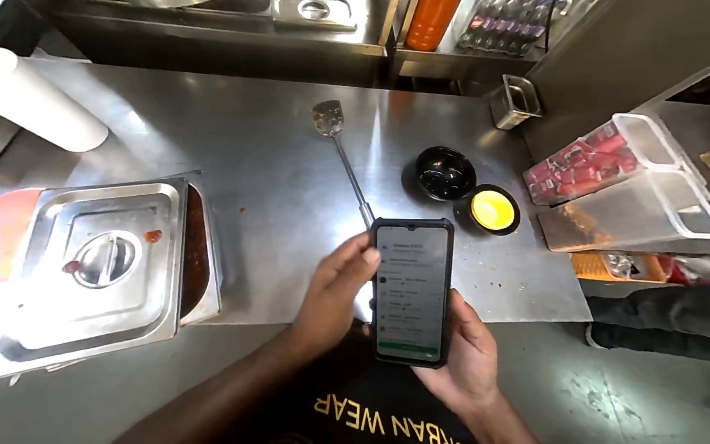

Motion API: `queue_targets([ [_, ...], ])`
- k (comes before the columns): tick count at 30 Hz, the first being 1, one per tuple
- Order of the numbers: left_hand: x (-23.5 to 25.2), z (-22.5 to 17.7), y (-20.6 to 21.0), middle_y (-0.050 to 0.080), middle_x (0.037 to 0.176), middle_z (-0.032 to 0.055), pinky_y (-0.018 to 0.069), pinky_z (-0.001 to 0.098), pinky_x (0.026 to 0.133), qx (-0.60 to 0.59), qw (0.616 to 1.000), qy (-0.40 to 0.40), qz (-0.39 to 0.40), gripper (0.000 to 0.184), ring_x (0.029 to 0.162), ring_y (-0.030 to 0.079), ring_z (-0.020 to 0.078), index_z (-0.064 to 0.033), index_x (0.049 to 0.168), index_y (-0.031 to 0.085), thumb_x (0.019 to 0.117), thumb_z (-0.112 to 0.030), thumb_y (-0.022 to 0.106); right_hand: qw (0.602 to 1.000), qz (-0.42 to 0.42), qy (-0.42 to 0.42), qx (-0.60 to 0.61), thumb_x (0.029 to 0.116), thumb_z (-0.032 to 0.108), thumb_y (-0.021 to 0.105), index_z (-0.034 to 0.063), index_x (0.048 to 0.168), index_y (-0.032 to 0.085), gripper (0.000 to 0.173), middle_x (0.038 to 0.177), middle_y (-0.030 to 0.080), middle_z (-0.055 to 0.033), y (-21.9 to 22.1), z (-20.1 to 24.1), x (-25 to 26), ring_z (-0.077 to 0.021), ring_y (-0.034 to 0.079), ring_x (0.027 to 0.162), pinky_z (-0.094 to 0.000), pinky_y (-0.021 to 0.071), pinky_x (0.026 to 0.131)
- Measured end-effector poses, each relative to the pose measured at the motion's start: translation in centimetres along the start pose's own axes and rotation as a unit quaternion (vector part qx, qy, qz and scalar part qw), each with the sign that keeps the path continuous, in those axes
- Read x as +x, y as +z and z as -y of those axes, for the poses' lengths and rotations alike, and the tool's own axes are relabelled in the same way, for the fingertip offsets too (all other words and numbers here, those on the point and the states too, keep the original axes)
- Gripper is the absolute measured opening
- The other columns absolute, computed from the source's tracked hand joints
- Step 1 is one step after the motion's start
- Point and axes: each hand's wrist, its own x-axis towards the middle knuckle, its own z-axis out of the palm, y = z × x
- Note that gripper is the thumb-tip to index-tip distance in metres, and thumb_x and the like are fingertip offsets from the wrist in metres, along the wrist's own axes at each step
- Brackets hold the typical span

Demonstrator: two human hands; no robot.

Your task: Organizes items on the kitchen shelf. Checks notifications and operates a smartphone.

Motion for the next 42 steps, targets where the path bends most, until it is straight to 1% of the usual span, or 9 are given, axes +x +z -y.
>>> queue_targets([
  [2,1.6,-1.7,-0.2,0.07,0.109,0.0054,0.0589,0.0326,0.084,0.06,0.998,0.02,-0.026,0.04,0.093,0.068,0.0128,-0.0076,0.135,0.061,0.1085,-0.031,0.042,1.0,-0.006,0.003,-0.009,0.1003,0.047,0.056,0.0051,0.134,0.064,0.054,0.128,0.067,-0.021,-0.1,-0.2,-0.2,-0.0339,0.064,0.123,-0.0606,0.0467,0.108],
  [6,2.9,-3.1,-0.3,0.068,0.089,0.0025,0.0532,0.0206,0.066,0.143,0.987,0.041,-0.057,0.019,0.073,0.062,0.007,-0.004,0.113,0.07,0.1051,-0.013,0.056,1.0,0.01,-0.006,-0.019,0.0987,0.05,0.056,0.0051,0.139,0.06,0.06,0.133,0.064,-0.0223,-0.1,-0.5,-0.3,-0.0359,0.061,0.127,-0.062,0.0437,0.11],
  [11,1.8,-3.5,-0.6,0.071,0.106,0.0074,0.0588,0.0238,0.072,0.159,0.987,0.022,0.01,0.038,0.08,0.068,0.0108,-0.0054,0.136,0.062,0.0979,-0.002,0.064,0.999,0.013,-0.026,-0.014,0.0992,0.05,0.055,0.0051,0.14,0.059,0.061,0.135,0.063,-0.0224,-0.1,-1.0,-1.0,-0.0374,0.059,0.129,-0.064,0.0414,0.111],
  [14,1.2,-3.1,-0.9,0.069,0.117,0.0119,0.0617,0.0311,0.083,0.113,0.991,0.007,0.07,0.06,0.093,0.071,0.0172,-0.0081,0.152,0.046,0.0957,0.002,0.062,0.999,0.001,-0.034,-0.002,0.0978,0.05,0.057,0.0047,0.14,0.059,0.062,0.135,0.062,-0.0237,0.0,-1.4,-1.4,-0.0385,0.059,0.129,-0.0639,0.0415,0.111],
  [16,0.6,-2.9,-0.8,0.069,0.114,0.0115,0.0601,0.0303,0.08,0.106,0.99,-0.01,0.088,0.062,0.091,0.07,0.0162,-0.0108,0.158,0.037,0.0993,-0.003,0.055,0.999,-0.009,-0.044,-0.006,0.0975,0.052,0.057,0.0068,0.14,0.059,0.062,0.135,0.063,-0.0219,0.3,-1.7,-1.7,-0.0374,0.059,0.129,-0.0638,0.042,0.111],
  [21,-0.5,-2.0,-0.6,0.07,0.12,0.0113,0.0595,0.0303,0.085,0.095,0.988,-0.005,0.12,0.062,0.098,0.07,0.0147,-0.0081,0.161,0.028,0.1,-0.004,0.037,0.998,-0.013,-0.059,-0.01,0.097,0.055,0.055,0.0087,0.141,0.058,0.064,0.135,0.063,-0.0203,0.2,-2.4,-2.6,-0.0359,0.059,0.129,-0.0632,0.0421,0.111],
  [26,-0.7,-1.6,0.0,0.068,0.123,0.0107,0.0589,0.0299,0.088,0.094,0.988,0.005,0.119,0.064,0.102,0.07,0.0138,-0.007,0.161,0.025,0.099,-0.002,0.036,0.996,-0.022,-0.081,-0.013,0.0975,0.053,0.055,0.0088,0.14,0.059,0.061,0.134,0.064,-0.0191,0.6,-2.7,-3.2,-0.0346,0.06,0.128,-0.062,0.0437,0.11],
  [40,0.0,-1.2,1.3,0.069,0.119,0.0097,0.061,0.0266,0.07,0.103,0.984,-0.001,0.142,0.066,0.09,0.071,0.0124,-0.0114,0.163,0.023,0.0988,-0.002,0.034,0.99,-0.028,-0.126,-0.06,0.0986,0.05,0.054,0.01,0.14,0.059,0.058,0.132,0.065,-0.0161,0.8,-2.3,-4.1,-0.0301,0.061,0.126,-0.0575,0.0468,0.108],
  [42,0.1,-1.0,1.7,0.07,0.116,0.0101,0.0607,0.0259,0.062,0.095,0.986,-0.008,0.138,0.066,0.085,0.072,0.0125,-0.0118,0.162,0.025,0.0981,-0.001,0.034,0.988,-0.036,-0.132,-0.066,0.0981,0.051,0.053,0.0108,0.141,0.057,0.059,0.133,0.064,-0.0158,1.0,-2.2,-4.5,-0.0301,0.061,0.126,-0.058,0.0466,0.108],
])
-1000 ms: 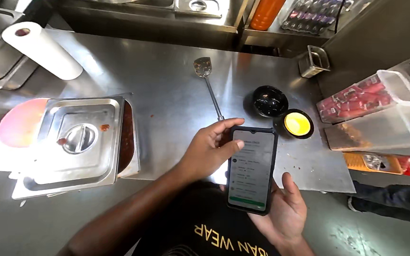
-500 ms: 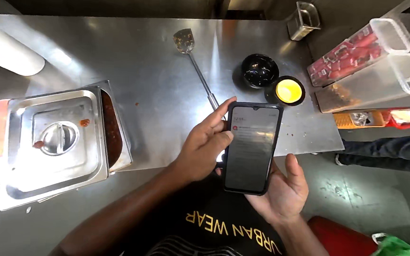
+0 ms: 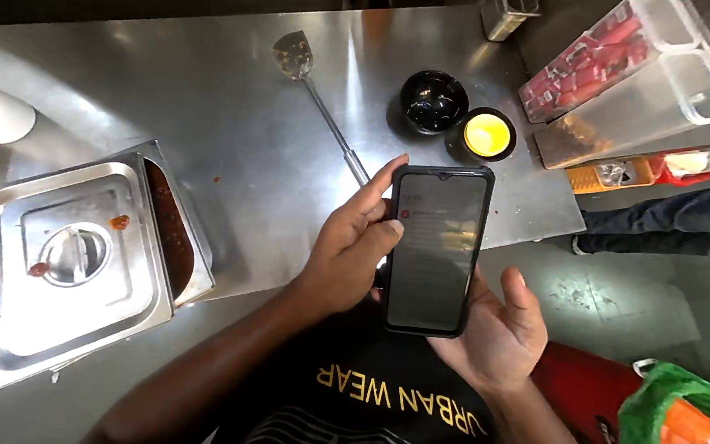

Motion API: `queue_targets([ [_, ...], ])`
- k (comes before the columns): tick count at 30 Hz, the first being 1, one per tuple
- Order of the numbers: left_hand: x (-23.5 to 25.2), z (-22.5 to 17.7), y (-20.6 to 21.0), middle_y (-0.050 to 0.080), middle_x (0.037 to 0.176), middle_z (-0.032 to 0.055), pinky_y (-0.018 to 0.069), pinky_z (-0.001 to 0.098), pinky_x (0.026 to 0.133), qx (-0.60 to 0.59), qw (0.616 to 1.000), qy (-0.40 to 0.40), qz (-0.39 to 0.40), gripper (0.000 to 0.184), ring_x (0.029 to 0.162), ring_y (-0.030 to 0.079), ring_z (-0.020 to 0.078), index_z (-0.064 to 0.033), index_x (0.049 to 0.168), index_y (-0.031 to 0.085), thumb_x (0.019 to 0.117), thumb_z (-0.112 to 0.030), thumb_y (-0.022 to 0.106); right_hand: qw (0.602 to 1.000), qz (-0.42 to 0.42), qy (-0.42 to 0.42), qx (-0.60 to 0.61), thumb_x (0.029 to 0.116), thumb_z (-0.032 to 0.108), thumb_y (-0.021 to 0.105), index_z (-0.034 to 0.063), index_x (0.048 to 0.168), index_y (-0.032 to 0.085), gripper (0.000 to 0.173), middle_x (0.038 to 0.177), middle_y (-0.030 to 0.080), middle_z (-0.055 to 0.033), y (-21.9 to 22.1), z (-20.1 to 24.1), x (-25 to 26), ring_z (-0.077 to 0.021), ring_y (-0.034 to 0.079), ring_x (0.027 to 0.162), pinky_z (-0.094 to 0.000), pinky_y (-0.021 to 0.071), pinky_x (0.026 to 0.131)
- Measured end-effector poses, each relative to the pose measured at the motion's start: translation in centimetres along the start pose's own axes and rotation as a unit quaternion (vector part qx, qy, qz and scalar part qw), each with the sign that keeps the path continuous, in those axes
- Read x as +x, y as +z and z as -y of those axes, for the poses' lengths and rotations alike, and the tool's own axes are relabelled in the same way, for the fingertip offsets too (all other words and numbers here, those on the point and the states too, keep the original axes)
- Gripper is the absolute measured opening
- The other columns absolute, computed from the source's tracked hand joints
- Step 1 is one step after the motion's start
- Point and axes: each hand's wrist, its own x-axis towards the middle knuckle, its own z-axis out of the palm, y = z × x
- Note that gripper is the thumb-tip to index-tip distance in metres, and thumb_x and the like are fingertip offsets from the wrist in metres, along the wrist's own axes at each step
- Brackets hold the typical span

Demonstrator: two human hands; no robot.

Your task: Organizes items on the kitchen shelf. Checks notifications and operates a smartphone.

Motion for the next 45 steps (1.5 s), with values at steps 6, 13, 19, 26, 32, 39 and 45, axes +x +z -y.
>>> queue_targets([
  [6,0.3,-0.2,1.4,0.068,0.12,0.0114,0.0596,0.0285,0.084,-0.003,1.0,0.012,0.018,0.065,0.098,0.07,0.0131,-0.0054,0.161,0.025,0.097,0.0,0.035,0.999,-0.019,-0.02,-0.025,0.0982,0.05,0.051,0.0124,0.145,0.054,0.06,0.134,0.063,-0.0145,0.3,1.3,-1.2,-0.0276,0.06,0.127,-0.0543,0.0478,0.107],
  [13,0.4,-1.4,5.0,0.069,0.114,0.0105,0.0597,0.0261,0.078,0.023,0.999,0.027,0.003,0.068,0.09,0.07,0.0116,-0.0071,0.161,0.026,0.0955,0.002,0.039,0.999,0.009,-0.023,-0.027,0.0999,0.047,0.051,0.0099,0.148,0.05,0.061,0.137,0.061,-0.0176,0.9,4.6,-2.9,-0.0309,0.059,0.129,-0.0572,0.046,0.109],
  [19,0.4,-1.7,9.0,0.068,0.118,0.0113,0.0602,0.0282,0.081,0.034,0.999,0.027,0.005,0.067,0.095,0.07,0.0137,-0.0056,0.161,0.028,0.0949,0.002,0.039,0.999,0.0,-0.051,-0.014,0.1001,0.045,0.051,0.0096,0.146,0.052,0.058,0.135,0.062,-0.0172,0.7,6.7,-5.9,-0.0293,0.06,0.127,-0.0548,0.0472,0.108],
  [26,-1.5,-0.8,13.8,0.069,0.119,0.0096,0.061,0.027,0.08,0.055,0.998,0.015,0.018,0.068,0.095,0.071,0.0124,-0.0062,0.161,0.026,0.0947,0.001,0.038,0.998,0.014,-0.056,0.036,0.1013,0.04,0.053,0.0085,0.146,0.051,0.054,0.133,0.064,-0.0172,-1.3,7.9,-10.6,-0.0284,0.061,0.126,-0.0518,0.0488,0.107],
  [32,-4.2,0.9,16.9,0.068,0.119,0.0088,0.0595,0.0265,0.081,0.073,0.997,-0.003,-0.004,0.068,0.096,0.069,0.0111,-0.0067,0.161,0.027,0.0949,-0.001,0.042,0.997,0.004,-0.058,0.059,0.1031,0.039,0.05,0.0049,0.137,0.06,0.049,0.126,0.068,-0.0158,-3.2,7.9,-13.6,-0.0241,0.066,0.12,-0.0455,0.0525,0.105],
  [39,-7.3,3.2,19.4,0.068,0.119,0.0051,0.0591,0.0284,0.088,0.022,0.999,-0.034,0.019,0.051,0.104,0.068,0.0102,-0.0071,0.147,0.043,0.0972,-0.01,0.05,0.996,-0.008,-0.073,0.058,0.1033,0.038,0.05,0.0059,0.138,0.059,0.048,0.126,0.069,-0.0154,-3.9,8.5,-15.4,-0.0235,0.066,0.121,-0.0443,0.0528,0.105],
  [45,-7.9,3.6,20.7,0.067,0.119,0.0026,0.0582,0.0277,0.09,0.03,0.998,-0.026,0.046,0.045,0.106,0.067,0.0084,-0.008,0.143,0.046,0.0989,-0.017,0.052,0.995,-0.008,-0.095,0.024,0.1038,0.037,0.049,0.0077,0.135,0.061,0.044,0.125,0.07,-0.0107,-4.6,8.7,-16.6,-0.0183,0.065,0.12,-0.0402,0.0526,0.105],
])
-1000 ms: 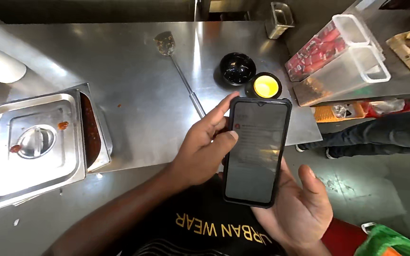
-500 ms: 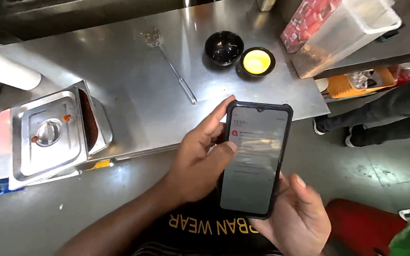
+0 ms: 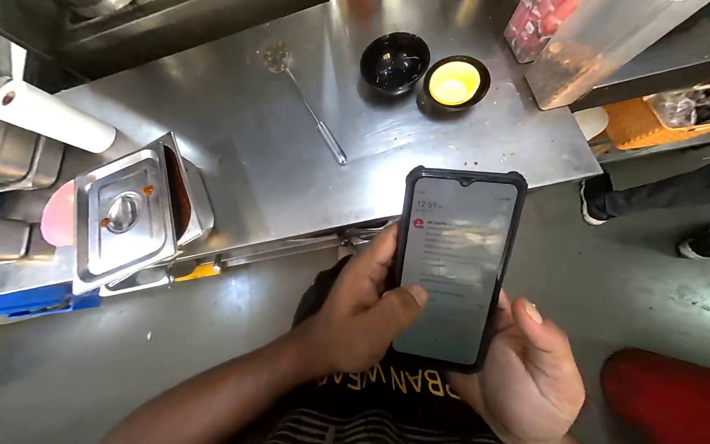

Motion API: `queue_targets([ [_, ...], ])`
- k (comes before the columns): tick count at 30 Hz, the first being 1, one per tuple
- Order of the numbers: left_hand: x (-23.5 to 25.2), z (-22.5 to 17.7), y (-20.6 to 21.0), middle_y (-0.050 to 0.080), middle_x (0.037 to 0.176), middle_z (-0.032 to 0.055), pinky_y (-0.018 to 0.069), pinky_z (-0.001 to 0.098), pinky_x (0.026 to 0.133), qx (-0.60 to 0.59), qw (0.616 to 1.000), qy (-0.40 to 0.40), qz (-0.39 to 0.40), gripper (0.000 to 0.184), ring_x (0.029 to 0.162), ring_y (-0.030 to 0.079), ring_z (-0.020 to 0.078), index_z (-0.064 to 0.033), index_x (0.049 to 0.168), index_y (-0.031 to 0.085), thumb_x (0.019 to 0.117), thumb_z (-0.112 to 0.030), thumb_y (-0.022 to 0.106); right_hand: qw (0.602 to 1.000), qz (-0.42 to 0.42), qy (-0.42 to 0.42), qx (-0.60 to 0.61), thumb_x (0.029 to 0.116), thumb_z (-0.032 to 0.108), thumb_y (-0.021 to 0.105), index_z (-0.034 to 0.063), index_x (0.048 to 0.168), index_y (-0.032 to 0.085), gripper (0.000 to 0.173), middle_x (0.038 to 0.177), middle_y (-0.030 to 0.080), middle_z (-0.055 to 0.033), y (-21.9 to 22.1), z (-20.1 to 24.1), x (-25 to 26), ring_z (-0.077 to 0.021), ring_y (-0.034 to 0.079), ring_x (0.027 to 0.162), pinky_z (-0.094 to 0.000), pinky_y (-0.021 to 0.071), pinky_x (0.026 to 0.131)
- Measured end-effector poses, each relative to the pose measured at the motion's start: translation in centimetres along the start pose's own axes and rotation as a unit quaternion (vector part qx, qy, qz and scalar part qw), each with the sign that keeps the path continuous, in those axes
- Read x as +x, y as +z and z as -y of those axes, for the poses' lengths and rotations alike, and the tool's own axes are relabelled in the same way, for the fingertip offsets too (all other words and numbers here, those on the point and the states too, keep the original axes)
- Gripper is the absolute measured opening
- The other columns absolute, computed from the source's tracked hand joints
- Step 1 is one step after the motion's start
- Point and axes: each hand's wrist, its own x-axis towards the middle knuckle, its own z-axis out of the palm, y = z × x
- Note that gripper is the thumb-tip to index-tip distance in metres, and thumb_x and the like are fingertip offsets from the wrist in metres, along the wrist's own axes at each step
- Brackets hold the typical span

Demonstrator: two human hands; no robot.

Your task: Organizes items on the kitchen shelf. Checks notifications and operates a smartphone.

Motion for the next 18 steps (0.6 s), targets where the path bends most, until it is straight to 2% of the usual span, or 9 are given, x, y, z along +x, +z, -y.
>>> queue_targets([
  [2,-0.1,0.3,0.1,0.065,0.123,0.003,0.0573,0.0274,0.093,-0.004,1.0,0.001,0.018,0.049,0.109,0.066,0.0083,-0.0074,0.148,0.041,0.0992,-0.013,0.05,1.0,-0.012,-0.008,-0.013,0.1036,0.037,0.05,0.0088,0.132,0.063,0.043,0.123,0.071,-0.0093,-0.1,0.1,-0.2,-0.0169,0.066,0.118,-0.039,0.0536,0.104],
  [7,-0.2,0.4,0.9,0.065,0.125,0.0042,0.0572,0.0281,0.094,0.003,1.0,-0.012,0.019,0.054,0.111,0.065,0.0089,-0.0055,0.15,0.038,0.0975,-0.01,0.048,0.999,-0.023,-0.011,-0.022,0.1046,0.038,0.048,0.0098,0.13,0.064,0.042,0.121,0.071,-0.0091,-0.5,0.5,-0.7,-0.017,0.067,0.116,-0.0398,0.0546,0.102],
  [18,0.6,0.4,2.0,0.063,0.124,0.0058,0.0579,0.0278,0.09,0.033,0.999,-0.011,0.04,0.057,0.109,0.065,0.0096,-0.0051,0.15,0.038,0.0931,-0.006,0.046,0.999,-0.03,-0.028,-0.029,0.105,0.04,0.046,0.0111,0.134,0.063,0.044,0.124,0.07,-0.0082,-1.1,1.5,-1.0,-0.0162,0.066,0.118,-0.039,0.0541,0.103],
])
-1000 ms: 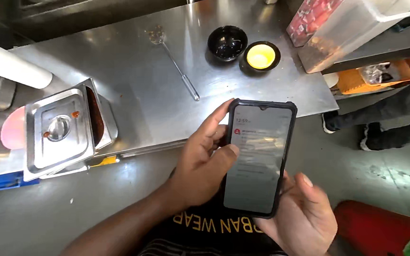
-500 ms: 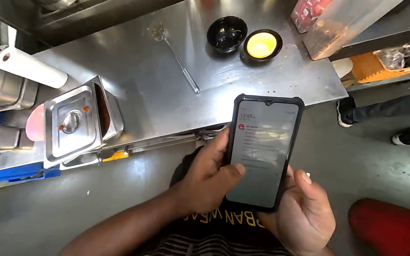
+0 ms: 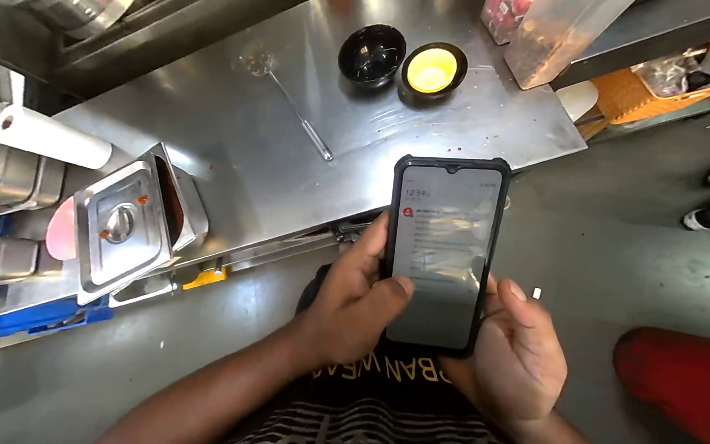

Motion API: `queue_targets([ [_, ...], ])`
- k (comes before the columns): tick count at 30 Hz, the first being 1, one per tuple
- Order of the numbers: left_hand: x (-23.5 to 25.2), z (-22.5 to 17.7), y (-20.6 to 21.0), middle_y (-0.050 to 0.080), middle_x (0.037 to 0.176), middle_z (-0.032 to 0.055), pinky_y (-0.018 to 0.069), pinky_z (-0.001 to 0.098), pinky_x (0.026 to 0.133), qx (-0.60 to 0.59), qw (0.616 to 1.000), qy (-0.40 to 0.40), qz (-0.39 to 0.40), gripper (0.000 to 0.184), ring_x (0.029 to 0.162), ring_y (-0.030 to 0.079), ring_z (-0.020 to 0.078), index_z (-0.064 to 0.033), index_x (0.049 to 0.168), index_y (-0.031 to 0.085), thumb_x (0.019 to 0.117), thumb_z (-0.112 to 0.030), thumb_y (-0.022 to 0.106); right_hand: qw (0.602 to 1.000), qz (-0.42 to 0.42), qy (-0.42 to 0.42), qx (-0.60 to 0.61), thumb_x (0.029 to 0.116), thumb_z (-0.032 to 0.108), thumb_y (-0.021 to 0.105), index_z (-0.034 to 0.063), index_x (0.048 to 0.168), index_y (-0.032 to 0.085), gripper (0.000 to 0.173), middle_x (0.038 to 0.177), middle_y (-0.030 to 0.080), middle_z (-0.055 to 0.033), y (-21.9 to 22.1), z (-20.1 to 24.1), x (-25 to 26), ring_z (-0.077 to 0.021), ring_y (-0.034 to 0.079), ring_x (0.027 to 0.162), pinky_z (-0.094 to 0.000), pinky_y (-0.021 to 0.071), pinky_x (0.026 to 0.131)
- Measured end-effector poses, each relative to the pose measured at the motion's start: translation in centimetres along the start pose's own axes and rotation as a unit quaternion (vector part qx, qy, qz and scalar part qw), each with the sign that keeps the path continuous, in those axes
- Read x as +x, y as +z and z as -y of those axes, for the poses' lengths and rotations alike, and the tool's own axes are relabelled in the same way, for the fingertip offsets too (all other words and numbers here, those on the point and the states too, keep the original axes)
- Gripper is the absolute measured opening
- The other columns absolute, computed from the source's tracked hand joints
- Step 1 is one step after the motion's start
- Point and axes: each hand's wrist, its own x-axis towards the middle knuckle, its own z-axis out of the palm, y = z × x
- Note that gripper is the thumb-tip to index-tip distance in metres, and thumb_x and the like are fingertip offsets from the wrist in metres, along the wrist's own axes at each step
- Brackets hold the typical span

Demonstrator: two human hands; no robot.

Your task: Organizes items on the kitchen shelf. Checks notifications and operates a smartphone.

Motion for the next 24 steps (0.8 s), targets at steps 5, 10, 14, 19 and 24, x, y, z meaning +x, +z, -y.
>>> queue_targets([
  [5,0.46,-0.05,0.25,0.064,0.123,0.0059,0.0581,0.0275,0.088,0.008,1.0,0.006,0.002,0.057,0.108,0.066,0.0096,-0.0047,0.15,0.038,0.093,-0.006,0.046,1.0,-0.001,-0.01,0.002,0.1051,0.039,0.046,0.011,0.131,0.065,0.043,0.122,0.071,-0.0079,-0.18,0.19,0.12,-0.0158,0.067,0.116,-0.0389,0.0553,0.101],
  [10,0.69,-0.25,0.46,0.065,0.123,0.0055,0.0581,0.028,0.091,0.017,1.0,0.002,-0.007,0.057,0.109,0.066,0.0093,-0.0029,0.151,0.037,0.0942,-0.004,0.046,1.0,0.001,-0.006,0.012,0.1046,0.04,0.048,0.0111,0.132,0.064,0.043,0.124,0.07,-0.0096,-0.29,0.27,0.1,-0.018,0.067,0.118,-0.0403,0.0546,0.102],
  [14,0.77,-0.23,0.54,0.066,0.121,0.0066,0.0588,0.0279,0.089,0.031,0.999,0.007,-0.017,0.055,0.107,0.067,0.0095,-0.0014,0.15,0.039,0.0944,-0.002,0.044,1.0,0.002,-0.003,0.008,0.1041,0.041,0.049,0.0114,0.133,0.063,0.044,0.124,0.07,-0.0092,-0.28,0.34,0.07,-0.0177,0.067,0.118,-0.0403,0.0548,0.102],
  [19,0.7,-0.15,0.58,0.068,0.114,0.007,0.0594,0.0277,0.085,0.052,0.998,0.005,-0.039,0.05,0.101,0.068,0.0096,-0.0012,0.145,0.045,0.0945,-0.004,0.042,1.0,-0.009,-0.006,-0.003,0.1043,0.041,0.048,0.0113,0.132,0.064,0.044,0.121,0.071,-0.0088,-0.12,0.18,0.01,-0.0168,0.068,0.115,-0.0392,0.0555,0.101],
  [24,0.55,-0.08,0.89,0.07,0.106,0.0053,0.0591,0.0255,0.078,0.061,0.996,0.017,-0.063,0.048,0.093,0.069,0.0079,-0.0009,0.141,0.049,0.0931,-0.004,0.045,1.0,0.0,-0.009,0.014,0.1047,0.039,0.047,0.0098,0.132,0.064,0.043,0.121,0.071,-0.0096,-0.02,0.11,-0.08,-0.0172,0.068,0.115,-0.0391,0.0551,0.101],
])
